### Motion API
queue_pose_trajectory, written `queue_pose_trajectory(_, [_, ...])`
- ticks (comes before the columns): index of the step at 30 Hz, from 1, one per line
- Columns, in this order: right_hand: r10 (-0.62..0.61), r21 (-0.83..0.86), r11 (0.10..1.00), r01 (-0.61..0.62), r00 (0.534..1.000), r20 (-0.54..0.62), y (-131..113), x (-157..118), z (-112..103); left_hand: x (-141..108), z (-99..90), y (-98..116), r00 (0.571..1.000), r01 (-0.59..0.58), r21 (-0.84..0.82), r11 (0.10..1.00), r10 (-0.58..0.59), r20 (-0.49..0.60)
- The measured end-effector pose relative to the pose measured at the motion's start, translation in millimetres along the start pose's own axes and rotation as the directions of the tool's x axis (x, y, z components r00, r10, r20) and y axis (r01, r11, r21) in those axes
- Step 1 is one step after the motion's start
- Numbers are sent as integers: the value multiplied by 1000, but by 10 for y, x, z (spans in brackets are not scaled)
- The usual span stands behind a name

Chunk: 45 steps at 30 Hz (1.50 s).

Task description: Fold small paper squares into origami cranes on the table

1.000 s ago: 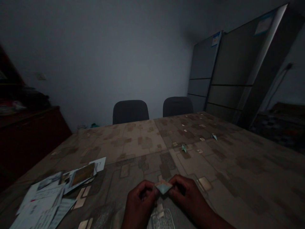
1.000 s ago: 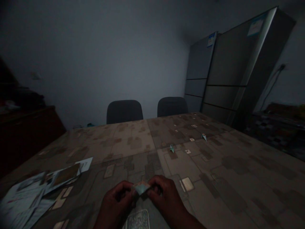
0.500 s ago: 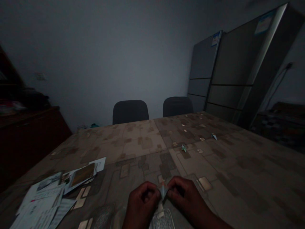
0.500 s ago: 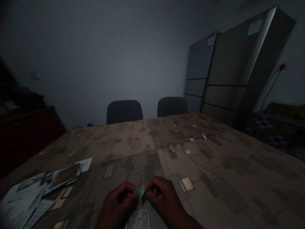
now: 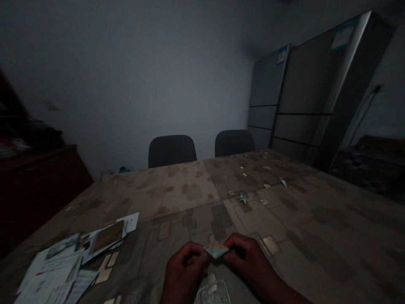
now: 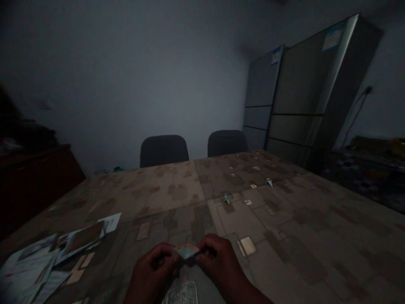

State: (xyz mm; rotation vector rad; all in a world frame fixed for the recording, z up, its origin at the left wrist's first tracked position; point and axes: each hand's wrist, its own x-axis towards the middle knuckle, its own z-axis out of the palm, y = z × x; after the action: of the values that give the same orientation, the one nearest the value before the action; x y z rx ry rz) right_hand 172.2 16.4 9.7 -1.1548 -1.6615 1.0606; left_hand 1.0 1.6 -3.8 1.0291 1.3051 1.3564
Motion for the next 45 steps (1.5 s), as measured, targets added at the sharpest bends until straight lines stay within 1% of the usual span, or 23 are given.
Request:
queue_pose_trajectory(4, [-35, -5, 999, 35, 999, -16, 42, 18, 11, 23, -24, -58, 999, -40, 47, 998, 41, -6])
queue_pose_trajectory(7, [-43, -11, 999, 42, 999, -18, 65, 29, 18, 24, -37, -65, 998, -59, 40, 997, 59, 5])
queue_pose_trajectory(12, [-8, -17, 1000, 8, 999, -35, 72, 36, 29, 17, -34, -34, 999, -44, 23, 999, 43, 27])
queue_pose_trajectory(15, [12, -11, 1000, -12, 999, -43, 87, 50, 27, 45, -14, -54, 999, -32, 29, 999, 30, 34])
queue_pose_trajectory(19, [40, -2, 999, -40, 997, -65, 102, 79, 19, 88, 11, -90, 998, -57, 54, 997, 55, 22])
queue_pose_trajectory(23, [26, -12, 1000, -27, 997, -72, 83, 86, 18, 91, 14, -84, 996, -92, 52, 994, 92, 3])
queue_pose_trajectory(27, [0, 3, 1000, 0, 997, -82, 60, 69, 12, 74, 4, -62, 996, -90, 77, 993, 90, 7])
queue_pose_trajectory(31, [2, 4, 1000, -2, 996, -89, 66, 62, 12, 72, -2, -56, 997, -83, 84, 993, 81, 19])
queue_pose_trajectory(35, [12, -5, 1000, -12, 996, -94, 93, 76, 19, 94, 6, -64, 995, -104, 96, 990, 104, 5])
queue_pose_trajectory(37, [16, -8, 1000, -17, 995, -98, 114, 86, 19, 106, 13, -74, 996, -89, 73, 993, 90, -16])
queue_pose_trajectory(41, [6, -30, 1000, -10, 993, -120, 151, 103, 9, 113, 23, -109, 1000, -24, -51, 998, 23, -18])
queue_pose_trajectory(45, [-13, -52, 999, 7, 992, -126, 144, 103, -3, 112, 24, -139, 999, -25, -56, 998, 23, -37])
